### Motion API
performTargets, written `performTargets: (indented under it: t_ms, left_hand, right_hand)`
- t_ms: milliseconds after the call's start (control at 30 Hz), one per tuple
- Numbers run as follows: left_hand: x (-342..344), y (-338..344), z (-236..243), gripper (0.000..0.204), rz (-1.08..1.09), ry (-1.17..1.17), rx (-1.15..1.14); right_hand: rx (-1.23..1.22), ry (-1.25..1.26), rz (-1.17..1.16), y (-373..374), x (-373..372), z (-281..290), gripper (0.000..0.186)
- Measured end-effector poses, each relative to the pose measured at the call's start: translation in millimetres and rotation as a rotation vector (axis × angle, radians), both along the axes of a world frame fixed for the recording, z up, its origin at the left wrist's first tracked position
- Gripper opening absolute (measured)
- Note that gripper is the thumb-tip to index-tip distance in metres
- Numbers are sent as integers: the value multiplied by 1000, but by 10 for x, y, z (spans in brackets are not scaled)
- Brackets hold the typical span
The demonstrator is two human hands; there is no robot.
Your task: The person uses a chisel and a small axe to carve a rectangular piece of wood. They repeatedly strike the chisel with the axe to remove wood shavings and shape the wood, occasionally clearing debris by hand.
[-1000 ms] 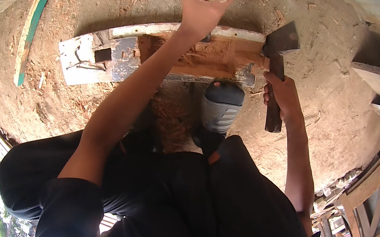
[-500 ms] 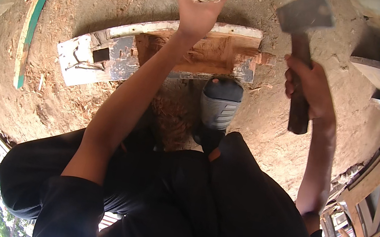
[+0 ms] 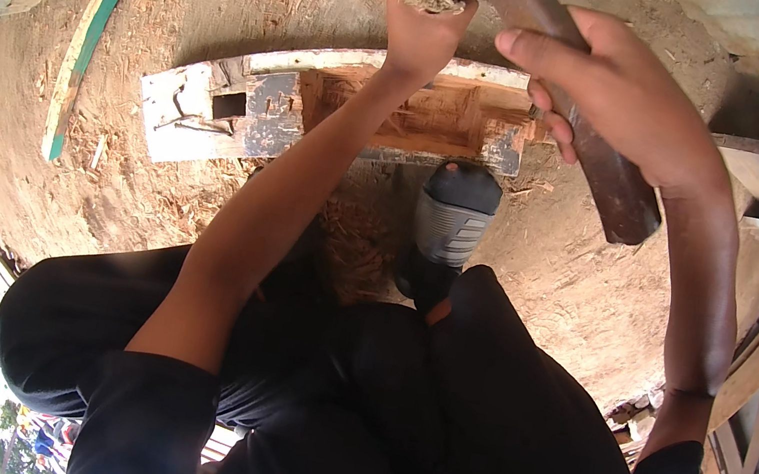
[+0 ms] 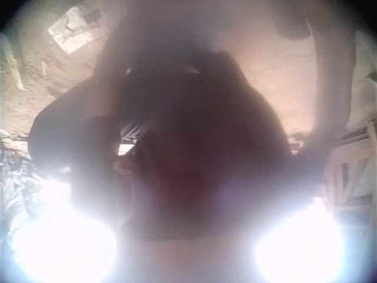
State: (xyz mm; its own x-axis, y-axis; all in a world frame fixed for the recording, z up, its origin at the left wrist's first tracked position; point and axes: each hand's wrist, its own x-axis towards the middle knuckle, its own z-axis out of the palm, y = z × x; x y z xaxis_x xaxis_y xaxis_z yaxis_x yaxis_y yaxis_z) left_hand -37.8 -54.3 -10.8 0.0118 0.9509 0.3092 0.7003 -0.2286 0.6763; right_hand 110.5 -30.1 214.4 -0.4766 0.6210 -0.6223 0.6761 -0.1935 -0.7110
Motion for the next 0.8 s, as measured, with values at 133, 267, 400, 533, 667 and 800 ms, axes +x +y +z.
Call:
performTargets:
  t_ms: [133,267,400,533,667,800]
  left_hand:
    - [22,-72,-12,42,280,1479,-144]
    - [101,-114,0,44,363,1592,23]
    - [167,-94,171,46,188,66,-236]
    - [5,-39,299,49,-2,-450,-509]
    - [-104,44,389,52,-168,6,-848]
    - [-12,14,-24,55,-74,-892,-585]
  right_hand:
    - [44,169,-137,39,-141,266,29]
    - [159,340,-321,132,-356,831,29]
    - [327,143,-135,249,-182,269,29]
    - [51,-89,144,96,-9,-62,26]
    - [41,31,-12,21,-142,320,29]
    - [112,61,-140,18,-251,533,27]
